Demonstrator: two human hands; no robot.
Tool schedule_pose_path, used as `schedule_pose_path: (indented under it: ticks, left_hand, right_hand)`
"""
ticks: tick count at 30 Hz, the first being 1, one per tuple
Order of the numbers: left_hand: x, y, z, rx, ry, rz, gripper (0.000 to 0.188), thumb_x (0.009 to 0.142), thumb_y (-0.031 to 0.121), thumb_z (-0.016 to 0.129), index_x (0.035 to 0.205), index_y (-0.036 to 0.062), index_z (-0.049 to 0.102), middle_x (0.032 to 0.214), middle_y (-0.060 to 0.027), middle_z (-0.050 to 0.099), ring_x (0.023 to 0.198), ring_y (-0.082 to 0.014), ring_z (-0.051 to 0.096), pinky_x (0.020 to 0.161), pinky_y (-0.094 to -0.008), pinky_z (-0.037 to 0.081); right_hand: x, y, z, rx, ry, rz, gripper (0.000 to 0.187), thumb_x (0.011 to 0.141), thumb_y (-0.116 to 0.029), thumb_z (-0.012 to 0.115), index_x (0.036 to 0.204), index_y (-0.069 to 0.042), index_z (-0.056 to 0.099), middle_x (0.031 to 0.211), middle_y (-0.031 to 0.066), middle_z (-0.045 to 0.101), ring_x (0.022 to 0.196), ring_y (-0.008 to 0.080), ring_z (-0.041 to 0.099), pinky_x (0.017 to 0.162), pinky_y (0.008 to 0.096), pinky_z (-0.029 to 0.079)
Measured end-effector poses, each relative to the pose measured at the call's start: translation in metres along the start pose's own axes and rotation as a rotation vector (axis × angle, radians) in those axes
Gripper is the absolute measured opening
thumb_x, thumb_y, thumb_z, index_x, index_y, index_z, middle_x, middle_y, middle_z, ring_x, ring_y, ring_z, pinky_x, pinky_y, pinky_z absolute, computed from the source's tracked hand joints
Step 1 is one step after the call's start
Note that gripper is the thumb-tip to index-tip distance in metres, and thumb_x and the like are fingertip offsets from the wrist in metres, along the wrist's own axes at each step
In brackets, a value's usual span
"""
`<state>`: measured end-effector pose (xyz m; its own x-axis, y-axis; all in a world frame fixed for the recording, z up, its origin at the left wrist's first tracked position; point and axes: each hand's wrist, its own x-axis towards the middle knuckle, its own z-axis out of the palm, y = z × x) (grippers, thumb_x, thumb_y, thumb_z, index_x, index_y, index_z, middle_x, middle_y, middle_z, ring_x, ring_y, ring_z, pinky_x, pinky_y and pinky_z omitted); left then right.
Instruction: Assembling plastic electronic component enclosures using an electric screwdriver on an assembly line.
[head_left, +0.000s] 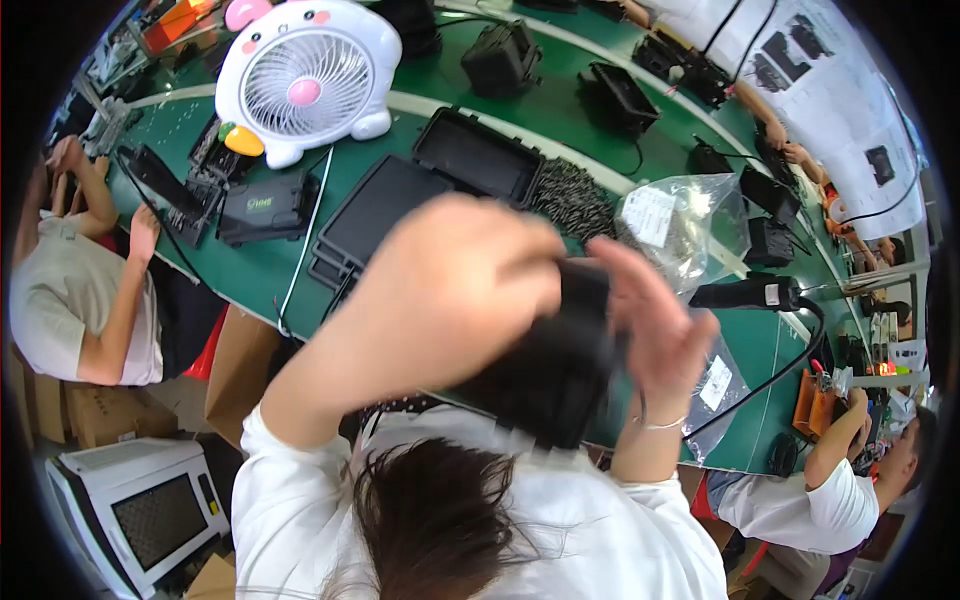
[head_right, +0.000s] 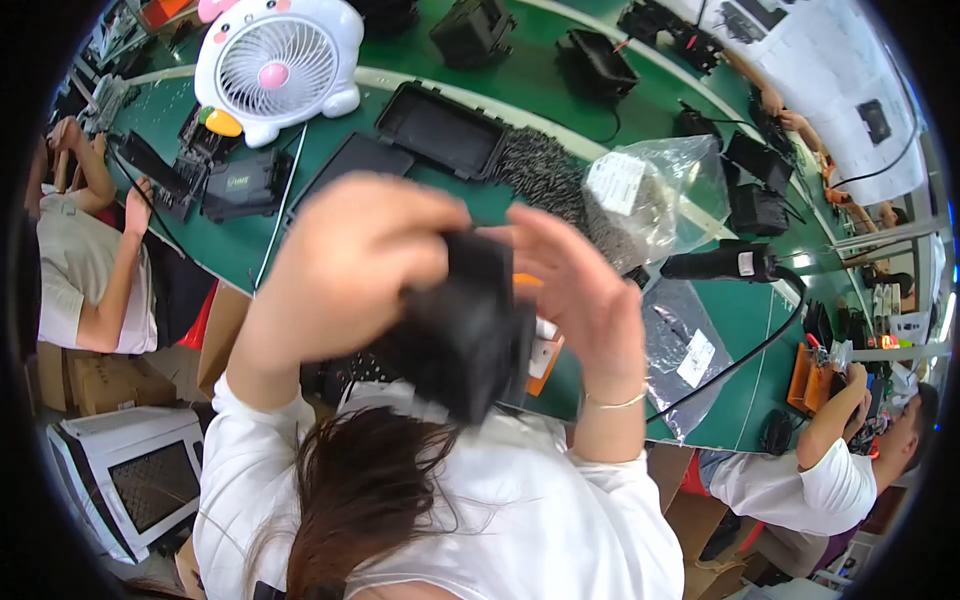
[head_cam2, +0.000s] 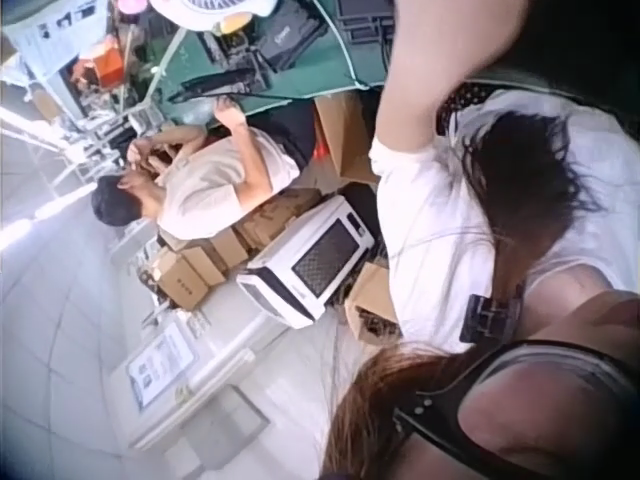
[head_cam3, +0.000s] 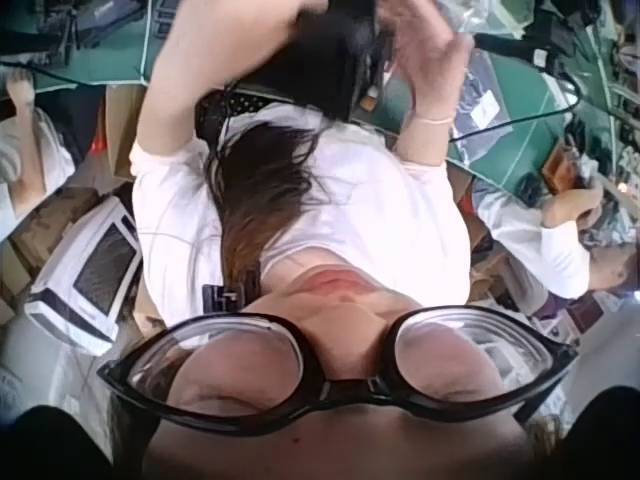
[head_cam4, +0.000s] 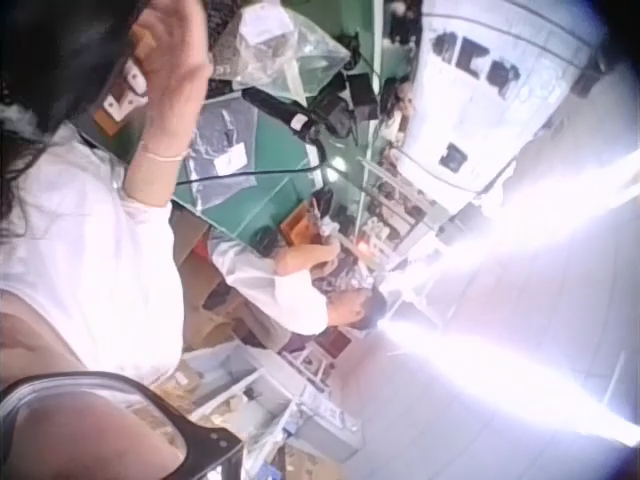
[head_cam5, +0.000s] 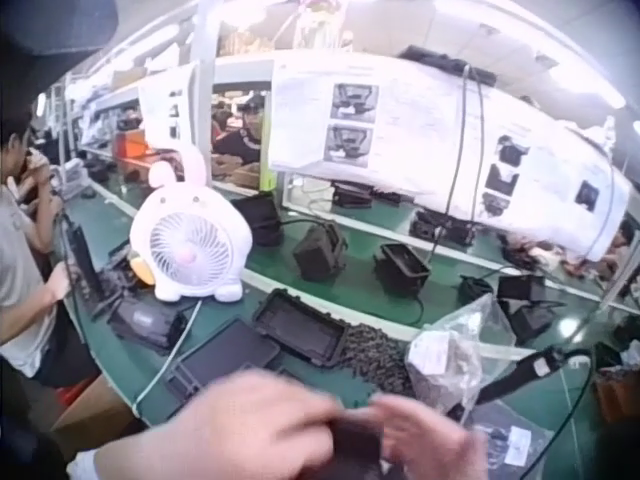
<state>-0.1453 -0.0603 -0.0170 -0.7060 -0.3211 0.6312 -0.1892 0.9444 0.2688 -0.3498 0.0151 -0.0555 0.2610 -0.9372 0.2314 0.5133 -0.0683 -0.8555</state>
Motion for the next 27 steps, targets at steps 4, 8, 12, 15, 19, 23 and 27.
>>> schedule_pose_path:
  ticks: [4, 8, 12, 15, 19, 23, 27]
  left_hand:
    - [0.015, -0.038, 0.005, 0.455, 0.137, -0.130, 0.022, 0.066, 0.016, 0.068, 0.081, 0.0052, 0.055, 0.090, -0.0071, 0.059, 0.082, -0.0274, 0.057, 0.071, -0.0354, 0.045]
    - [-0.010, -0.052, -0.009, 0.466, 0.398, -0.160, 0.022, 0.073, 0.006, 0.064, 0.094, 0.0020, 0.058, 0.095, -0.0101, 0.060, 0.084, -0.0271, 0.058, 0.073, -0.0330, 0.045]
    - [-0.106, -0.018, -0.019, 0.125, 0.163, -0.632, 0.009, 0.075, 0.010, 0.063, 0.077, 0.0031, 0.057, 0.066, -0.0110, 0.053, 0.058, -0.0277, 0.053, 0.052, -0.0342, 0.041]
    - [-0.164, 0.014, 0.010, 0.081, 0.035, -0.827, 0.014, 0.074, 0.014, 0.065, 0.069, 0.0033, 0.058, 0.064, -0.0096, 0.051, 0.057, -0.0273, 0.052, 0.052, -0.0359, 0.042]
    - [-0.185, 0.039, 0.048, 0.106, 0.023, -0.881, 0.024, 0.071, 0.024, 0.070, 0.080, 0.0045, 0.058, 0.075, -0.0081, 0.055, 0.069, -0.0268, 0.053, 0.059, -0.0347, 0.045]
    - [-0.170, 0.033, 0.050, 0.177, -0.050, -0.858, 0.019, 0.071, 0.017, 0.067, 0.075, 0.0044, 0.054, 0.069, -0.0075, 0.050, 0.068, -0.0258, 0.051, 0.058, -0.0339, 0.044]
    - [-0.153, 0.023, 0.036, 0.090, 0.037, -0.780, 0.011, 0.072, 0.006, 0.061, 0.077, 0.0013, 0.053, 0.074, -0.0105, 0.052, 0.071, -0.0289, 0.051, 0.062, -0.0348, 0.044]
  right_hand:
    - [0.058, 0.025, 0.003, -0.879, 0.249, -0.255, 0.068, 0.065, -0.006, 0.066, 0.126, 0.002, 0.037, 0.111, 0.0129, 0.052, 0.101, 0.0193, 0.053, 0.088, 0.0293, 0.041]
    - [0.138, 0.020, -0.087, -0.107, 0.581, -0.084, 0.035, 0.069, -0.001, 0.060, 0.102, 0.000, 0.051, 0.081, 0.0131, 0.060, 0.083, 0.0229, 0.058, 0.070, 0.0384, 0.049]
    - [0.200, 0.000, -0.169, 0.248, 0.819, 0.125, 0.028, 0.085, -0.022, 0.046, 0.106, -0.004, 0.052, 0.100, 0.0119, 0.057, 0.090, 0.0323, 0.054, 0.079, 0.0519, 0.044]
    - [0.248, 0.019, -0.194, 0.347, 0.824, 0.096, 0.033, 0.088, -0.026, 0.045, 0.111, -0.001, 0.047, 0.108, 0.0187, 0.051, 0.097, 0.0344, 0.050, 0.086, 0.0502, 0.042]
    - [0.274, 0.020, -0.192, 0.456, 0.712, 0.121, 0.051, 0.088, -0.021, 0.050, 0.124, 0.008, 0.030, 0.120, 0.0273, 0.042, 0.103, 0.0371, 0.050, 0.087, 0.0430, 0.045]
    - [0.261, 0.015, -0.153, 0.259, 0.199, 0.205, 0.053, 0.089, -0.018, 0.048, 0.128, 0.011, 0.026, 0.127, 0.0252, 0.041, 0.109, 0.0335, 0.050, 0.087, 0.0365, 0.047]
    - [0.179, 0.007, -0.061, -0.468, -0.337, 0.141, 0.056, 0.082, -0.030, 0.060, 0.124, 0.003, 0.042, 0.120, 0.0170, 0.051, 0.106, 0.0259, 0.054, 0.085, 0.0338, 0.047]
